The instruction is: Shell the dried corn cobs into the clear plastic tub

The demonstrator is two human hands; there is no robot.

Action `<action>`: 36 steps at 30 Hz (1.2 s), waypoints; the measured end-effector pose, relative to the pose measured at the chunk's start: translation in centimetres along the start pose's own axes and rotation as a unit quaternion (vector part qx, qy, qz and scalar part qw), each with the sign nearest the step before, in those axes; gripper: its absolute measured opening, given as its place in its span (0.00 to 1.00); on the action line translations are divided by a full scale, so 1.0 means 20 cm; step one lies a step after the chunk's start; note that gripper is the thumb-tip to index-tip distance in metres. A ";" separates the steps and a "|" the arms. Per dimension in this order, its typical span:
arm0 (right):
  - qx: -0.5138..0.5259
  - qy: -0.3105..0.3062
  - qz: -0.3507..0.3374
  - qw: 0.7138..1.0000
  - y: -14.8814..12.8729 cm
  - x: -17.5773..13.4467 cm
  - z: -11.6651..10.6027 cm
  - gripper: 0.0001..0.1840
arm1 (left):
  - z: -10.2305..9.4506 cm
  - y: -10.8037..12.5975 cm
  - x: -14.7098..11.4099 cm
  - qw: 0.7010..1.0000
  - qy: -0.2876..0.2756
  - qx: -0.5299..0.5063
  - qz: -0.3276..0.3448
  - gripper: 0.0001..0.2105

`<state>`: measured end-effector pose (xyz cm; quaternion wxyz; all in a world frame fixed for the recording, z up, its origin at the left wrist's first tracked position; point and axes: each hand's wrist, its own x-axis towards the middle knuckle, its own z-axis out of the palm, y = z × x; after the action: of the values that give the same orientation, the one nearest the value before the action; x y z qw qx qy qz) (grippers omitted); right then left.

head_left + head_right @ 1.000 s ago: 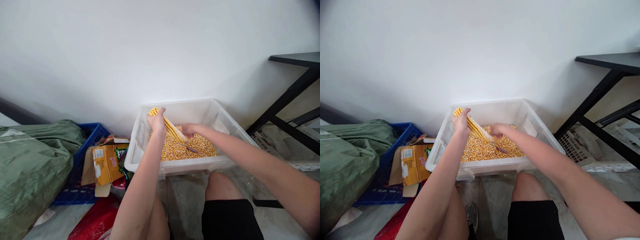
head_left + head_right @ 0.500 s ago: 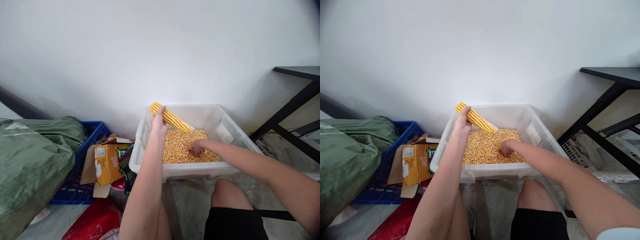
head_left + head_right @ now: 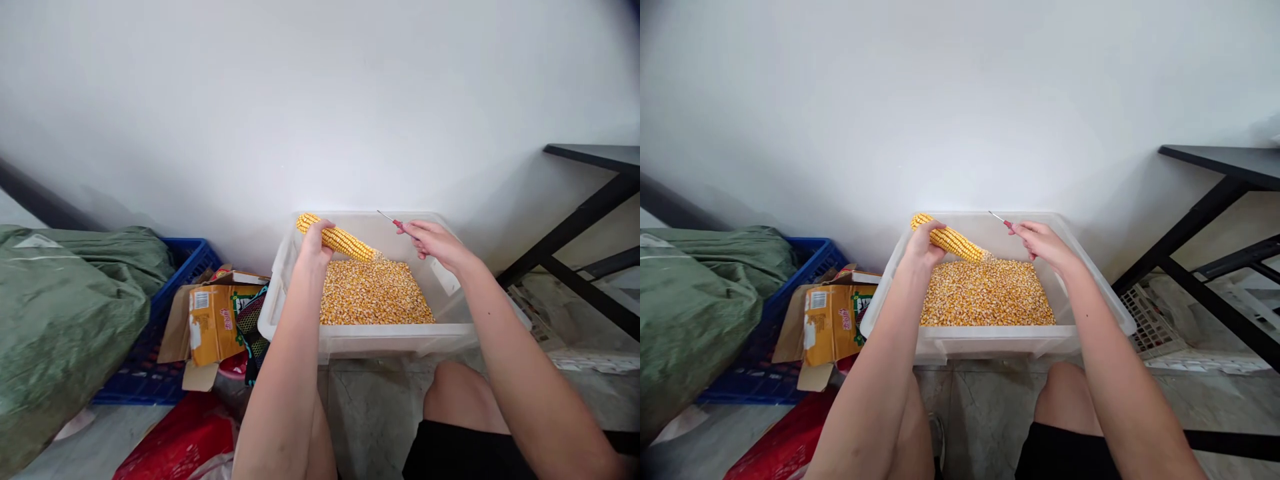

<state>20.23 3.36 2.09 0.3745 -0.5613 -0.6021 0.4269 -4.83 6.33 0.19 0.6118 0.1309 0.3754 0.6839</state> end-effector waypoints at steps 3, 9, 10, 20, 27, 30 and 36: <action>0.015 0.006 -0.041 0.999 0.00 -0.11 0.03 0.20 | 0.02 -0.01 -0.01 1.000 -0.015 -0.009 -0.025 0.15; 0.078 -0.005 -0.087 0.993 0.08 -0.25 0.08 0.17 | 0.05 -0.04 -0.04 1.000 0.013 -0.025 -0.004 0.14; 0.075 -0.005 -0.093 0.993 0.08 -0.27 0.09 0.18 | 0.05 -0.05 -0.05 1.000 0.008 -0.015 -0.005 0.16; -0.073 -0.060 -0.073 0.993 0.03 -0.31 0.16 0.22 | 0.09 -0.08 -0.11 0.991 -0.031 0.115 0.066 0.23; -0.167 -0.045 -0.077 0.982 0.01 -0.34 0.17 0.24 | 0.09 -0.10 -0.14 0.978 -0.056 0.150 0.135 0.19; -0.229 -0.015 -0.109 0.967 -0.04 -0.39 0.20 0.22 | 0.10 -0.12 -0.15 0.965 -0.084 0.176 0.176 0.17; -0.309 0.018 -0.141 0.940 -0.10 -0.45 0.27 0.22 | 0.13 -0.14 -0.20 0.958 -0.103 0.177 0.200 0.13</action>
<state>15.31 -6.15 2.37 0.2501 -0.5659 -0.7707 0.1526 -0.27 3.42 1.15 0.4646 0.3796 0.3915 0.6977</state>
